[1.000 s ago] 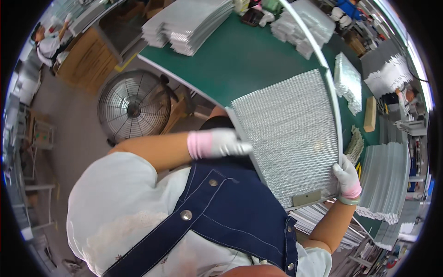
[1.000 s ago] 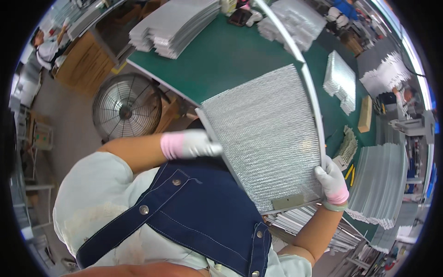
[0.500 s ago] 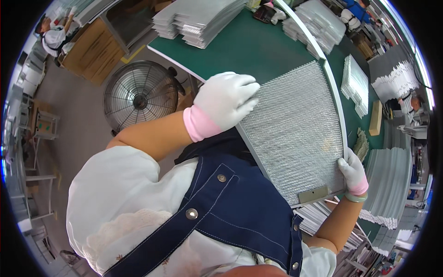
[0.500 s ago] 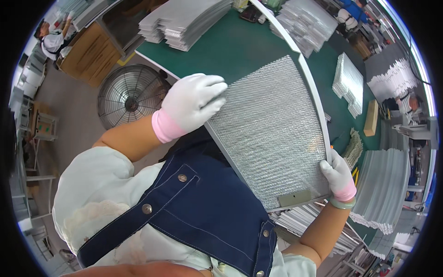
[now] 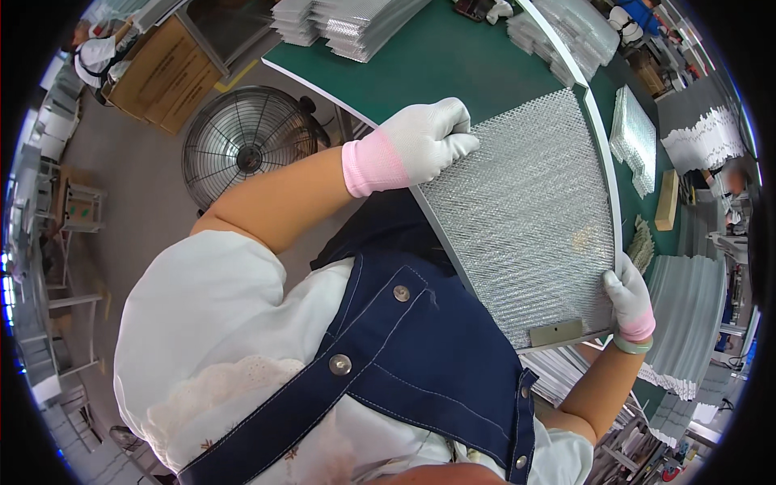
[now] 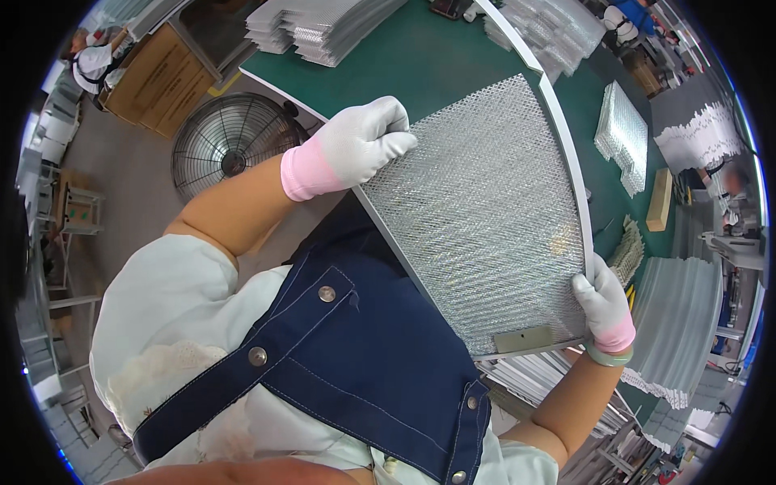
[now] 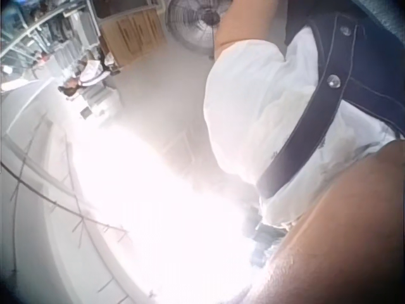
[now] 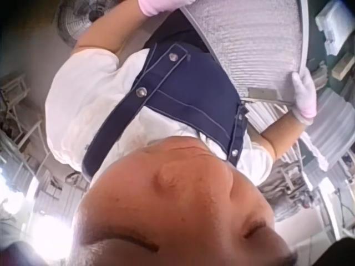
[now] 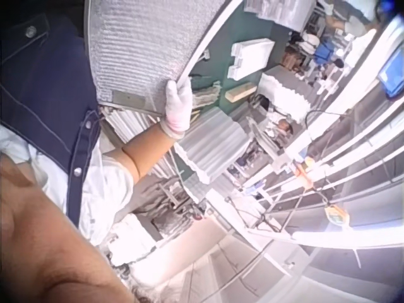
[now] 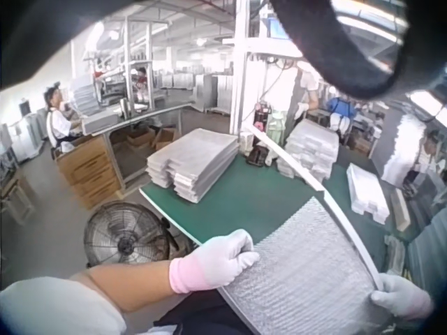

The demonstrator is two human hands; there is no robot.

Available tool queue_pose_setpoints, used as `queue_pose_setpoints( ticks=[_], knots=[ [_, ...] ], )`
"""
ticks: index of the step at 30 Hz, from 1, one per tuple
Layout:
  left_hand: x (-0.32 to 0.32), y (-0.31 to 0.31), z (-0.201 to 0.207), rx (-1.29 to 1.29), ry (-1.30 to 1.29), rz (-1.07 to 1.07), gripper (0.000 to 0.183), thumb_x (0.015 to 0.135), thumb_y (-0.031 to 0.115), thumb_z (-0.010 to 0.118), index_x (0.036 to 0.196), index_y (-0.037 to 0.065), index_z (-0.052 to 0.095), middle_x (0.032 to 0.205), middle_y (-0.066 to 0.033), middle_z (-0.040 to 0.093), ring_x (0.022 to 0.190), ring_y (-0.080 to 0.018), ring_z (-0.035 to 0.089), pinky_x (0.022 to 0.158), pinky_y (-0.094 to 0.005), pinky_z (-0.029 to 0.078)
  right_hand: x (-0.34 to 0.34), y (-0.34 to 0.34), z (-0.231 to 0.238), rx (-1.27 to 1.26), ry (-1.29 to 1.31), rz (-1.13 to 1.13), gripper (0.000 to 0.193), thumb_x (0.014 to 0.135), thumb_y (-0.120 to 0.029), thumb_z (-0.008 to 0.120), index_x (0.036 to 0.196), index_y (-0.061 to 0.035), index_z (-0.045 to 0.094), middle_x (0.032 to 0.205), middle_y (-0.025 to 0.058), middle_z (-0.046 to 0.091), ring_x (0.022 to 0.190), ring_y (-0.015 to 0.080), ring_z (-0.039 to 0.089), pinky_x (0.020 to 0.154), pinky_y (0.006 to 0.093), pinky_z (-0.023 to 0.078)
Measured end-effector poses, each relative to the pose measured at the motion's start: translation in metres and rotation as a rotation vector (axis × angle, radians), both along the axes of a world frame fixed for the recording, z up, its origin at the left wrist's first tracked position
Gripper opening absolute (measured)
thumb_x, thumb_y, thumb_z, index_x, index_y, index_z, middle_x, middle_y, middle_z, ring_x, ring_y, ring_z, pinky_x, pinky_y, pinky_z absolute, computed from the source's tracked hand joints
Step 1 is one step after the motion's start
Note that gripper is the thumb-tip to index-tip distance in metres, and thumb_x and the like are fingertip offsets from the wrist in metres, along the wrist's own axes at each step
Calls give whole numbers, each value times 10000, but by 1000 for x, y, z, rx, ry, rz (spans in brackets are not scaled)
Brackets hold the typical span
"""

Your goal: The person assembles air filters by placing a mesh sheet onto a workbench, inserting a plastic connector, and fitting two white plastic strips along the edges. They then use a handheld stapler to secure the strips to the mesh, completing the assembly of one unit before repeating the process with a new set of materials.

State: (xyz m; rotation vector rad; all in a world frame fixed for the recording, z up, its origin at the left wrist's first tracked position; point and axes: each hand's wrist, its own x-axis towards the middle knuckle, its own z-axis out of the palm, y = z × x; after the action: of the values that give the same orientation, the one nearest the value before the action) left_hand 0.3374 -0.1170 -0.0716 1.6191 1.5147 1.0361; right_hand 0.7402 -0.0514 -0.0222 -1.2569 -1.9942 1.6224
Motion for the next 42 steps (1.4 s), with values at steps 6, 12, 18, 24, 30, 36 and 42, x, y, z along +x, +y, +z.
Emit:
queue_pose_setpoints(
  ticks=[6,12,18,24,30,36,42],
  knots=[
    [-7,11,-13,87,83,-37,234,948,225,617,941,1,549,782,-69,554,732,-140,520,700,-305,455,1,6,2,53,-126,100,605,951,-371,570,1332,90,477,1228,96,600,1133,152,522,1013,301,375],
    [-20,11,17,467,543,92,300,845,191,704,1055,23,572,1088,-160,606,1011,-294,603,891,-361,484,-13,4,6,49,-116,65,502,963,-340,592,1247,68,525,1089,62,618,1015,133,538,925,301,421],
    [51,49,114,769,773,-381,380,720,231,717,1050,55,646,1100,-167,613,1064,-353,570,940,-460,441,-19,9,7,290,-316,123,306,858,-188,563,1083,9,628,962,227,628,881,341,614,796,407,490],
    [147,109,109,226,1329,-980,522,889,496,598,1254,128,654,1238,-118,651,1154,-322,602,973,-486,476,-20,7,39,-17,-309,117,374,931,-226,660,1246,-40,586,1038,158,671,962,309,641,905,433,504],
    [133,124,91,121,1223,-1020,535,948,525,490,1277,127,632,1278,-116,624,1174,-328,584,1005,-473,459,-72,8,12,556,-353,38,183,936,-154,503,956,16,567,716,61,551,654,210,542,635,341,450],
    [84,103,72,328,1098,-768,411,948,470,476,1044,151,716,903,-89,718,885,-300,693,745,-456,549,-88,5,-21,1169,-452,27,347,1007,-286,468,781,-23,493,658,197,504,596,401,525,545,456,402],
    [40,89,55,602,973,-618,374,933,451,517,874,119,678,700,-73,680,668,-307,676,581,-456,523,-91,0,-21,1150,-442,32,366,1016,-317,453,804,-34,550,658,178,537,601,383,558,551,440,431]
  ],
)
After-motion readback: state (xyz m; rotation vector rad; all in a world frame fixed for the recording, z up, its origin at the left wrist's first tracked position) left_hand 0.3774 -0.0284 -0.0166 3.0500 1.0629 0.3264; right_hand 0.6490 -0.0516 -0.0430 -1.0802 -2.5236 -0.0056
